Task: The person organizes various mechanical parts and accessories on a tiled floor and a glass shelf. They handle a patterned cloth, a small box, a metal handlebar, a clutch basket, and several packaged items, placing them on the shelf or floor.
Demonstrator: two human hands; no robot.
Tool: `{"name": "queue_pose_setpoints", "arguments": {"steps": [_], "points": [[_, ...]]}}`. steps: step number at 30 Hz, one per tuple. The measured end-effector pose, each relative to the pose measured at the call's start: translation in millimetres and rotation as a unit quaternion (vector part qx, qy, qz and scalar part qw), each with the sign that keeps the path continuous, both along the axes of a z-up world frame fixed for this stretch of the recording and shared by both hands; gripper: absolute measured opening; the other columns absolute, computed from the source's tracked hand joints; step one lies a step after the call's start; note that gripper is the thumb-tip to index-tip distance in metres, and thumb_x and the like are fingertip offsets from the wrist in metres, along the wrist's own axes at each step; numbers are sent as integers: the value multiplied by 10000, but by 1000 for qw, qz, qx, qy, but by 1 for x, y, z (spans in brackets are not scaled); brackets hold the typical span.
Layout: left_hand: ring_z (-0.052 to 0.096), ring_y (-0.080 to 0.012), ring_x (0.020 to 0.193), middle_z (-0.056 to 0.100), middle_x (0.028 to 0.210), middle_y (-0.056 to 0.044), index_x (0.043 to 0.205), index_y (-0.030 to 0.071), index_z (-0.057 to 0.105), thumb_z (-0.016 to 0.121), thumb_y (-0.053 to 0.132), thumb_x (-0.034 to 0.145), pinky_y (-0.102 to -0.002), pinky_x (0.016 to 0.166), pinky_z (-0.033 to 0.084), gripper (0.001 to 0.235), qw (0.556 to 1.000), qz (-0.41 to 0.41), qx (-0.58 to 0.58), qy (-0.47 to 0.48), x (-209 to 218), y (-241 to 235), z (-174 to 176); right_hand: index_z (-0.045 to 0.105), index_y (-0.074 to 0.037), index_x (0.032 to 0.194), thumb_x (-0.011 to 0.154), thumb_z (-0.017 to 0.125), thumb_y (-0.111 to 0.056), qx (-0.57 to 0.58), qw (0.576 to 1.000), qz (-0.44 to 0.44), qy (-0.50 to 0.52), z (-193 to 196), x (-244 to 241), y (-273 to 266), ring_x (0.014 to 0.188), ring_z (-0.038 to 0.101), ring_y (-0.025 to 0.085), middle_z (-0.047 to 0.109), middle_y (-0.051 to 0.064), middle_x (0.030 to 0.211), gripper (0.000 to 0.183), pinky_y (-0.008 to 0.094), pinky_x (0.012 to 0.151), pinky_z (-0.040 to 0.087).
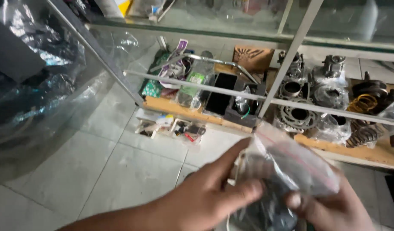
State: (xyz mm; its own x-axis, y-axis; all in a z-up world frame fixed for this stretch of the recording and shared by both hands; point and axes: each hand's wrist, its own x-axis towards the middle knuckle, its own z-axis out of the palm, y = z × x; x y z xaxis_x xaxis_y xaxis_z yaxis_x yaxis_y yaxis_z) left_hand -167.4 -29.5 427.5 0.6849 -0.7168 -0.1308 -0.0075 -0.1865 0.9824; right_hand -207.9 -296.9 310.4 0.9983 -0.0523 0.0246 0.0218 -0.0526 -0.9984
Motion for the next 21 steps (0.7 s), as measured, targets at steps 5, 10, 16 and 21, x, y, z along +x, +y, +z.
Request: {"name": "queue_pose_setpoints", "arguments": {"steps": [5,10,16,21], "points": [[591,-152,703,663,985,-109,1259,13,597,525,311,962,-293,541,462,427,974,179,-89,108,18,-16,-29,610,-10,1428,933,569,-218,2,995,93,-45,45,50,29,679,546,178,725,139,931,539,312,593,434],[353,-82,461,560,680,-14,930,90,640,588,372,968,-237,366,203,289,916,319,-114,215,33,-34,-23,509,8,1474,970,482,-340,-64,985,151,-52,99,49,23,710,690,254,711,210,984,614,357,504,627],[404,-101,431,562,666,-7,1167,68,770,535,392,962,-286,387,305,450,958,272,-69,64,-9,-62,19,317,32,1552,668,792,-384,-153,935,202,-247,132,-11,-15,1075,741,297,594,234,1451,1087,427,884,644],[520,-93,822,659,890,-4,1019,-14,742,567,289,995,-247,776,410,351,955,274,-115,-7,-21,-59,-14,456,-28,1519,464,959,-35,-159,965,102,-185,115,-32,-9,1066,735,197,729,105,1367,1169,360,914,609]]}}
